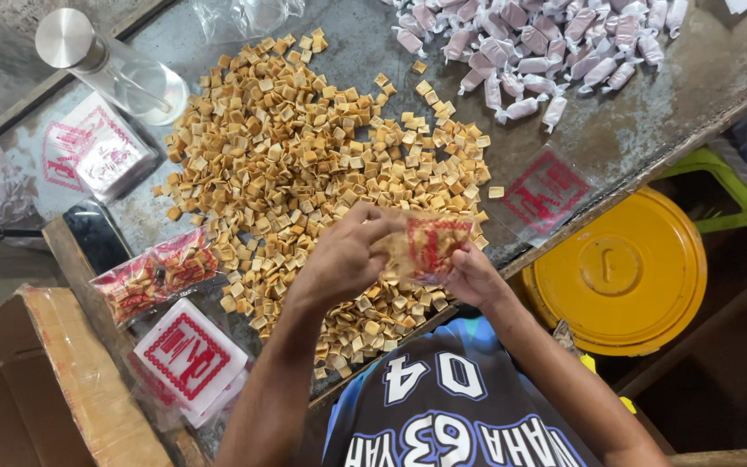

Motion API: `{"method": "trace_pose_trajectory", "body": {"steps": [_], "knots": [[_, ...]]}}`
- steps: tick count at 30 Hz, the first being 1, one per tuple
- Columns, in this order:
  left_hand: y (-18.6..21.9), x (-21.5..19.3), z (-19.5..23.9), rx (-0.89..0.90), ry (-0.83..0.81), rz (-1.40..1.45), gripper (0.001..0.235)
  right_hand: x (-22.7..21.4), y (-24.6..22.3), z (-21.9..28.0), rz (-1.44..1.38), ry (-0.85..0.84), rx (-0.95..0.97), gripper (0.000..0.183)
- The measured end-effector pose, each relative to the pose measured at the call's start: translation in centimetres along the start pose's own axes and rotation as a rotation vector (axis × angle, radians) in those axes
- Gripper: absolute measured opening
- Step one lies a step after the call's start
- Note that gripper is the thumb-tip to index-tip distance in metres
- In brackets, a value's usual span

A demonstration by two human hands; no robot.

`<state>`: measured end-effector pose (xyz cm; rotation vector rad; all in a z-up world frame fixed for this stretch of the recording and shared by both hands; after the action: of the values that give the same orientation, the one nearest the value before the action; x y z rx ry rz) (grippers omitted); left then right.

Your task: The person scoops small square crackers from a large pile on a table and places them into small clear plastic bags. The person fills one bag, sets it aside, and then repeats the process with a second bag.

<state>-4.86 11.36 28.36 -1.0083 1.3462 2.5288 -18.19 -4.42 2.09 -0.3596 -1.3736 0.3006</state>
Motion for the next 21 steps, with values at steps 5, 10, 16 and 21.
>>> {"method": "trace_pose_trajectory", "body": {"steps": [5, 10, 16, 21], "knots": [[1.7, 0.8, -1.7, -0.114, -0.146, -0.039, 0.036, 0.0, -0.2, -0.8, 0.045, 0.034, 0.041, 0.072], [2.2, 1.8, -4.3, -0.026, -0.145, 0.010, 0.031, -1.2, -1.8, -0.7, 0.021, 0.068, 0.041, 0.064], [-5.4, 2.0, -15.9, 0.239, 0.407, 0.509, 0.029, 0.7, -9.3, 2.0, -0.242, -0.034, -0.120, 0.050], [-6.5, 8.0, -27.0, -0.132, 0.267, -0.461, 0.067, -6.8, -13.8, 5.0, -0.082, -0.037, -0.213, 0.078]]}}
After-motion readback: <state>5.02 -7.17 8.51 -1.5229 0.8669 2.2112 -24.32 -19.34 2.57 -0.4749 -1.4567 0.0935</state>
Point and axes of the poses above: each hand's wrist, its own z-axis away from the middle knuckle, its own x-axis out of the palm, y = z × x, the point moved 2 cm from there along -z, towards the middle knuckle, and after that the axes turned 2 degrees about y, right-handed, at the moved point
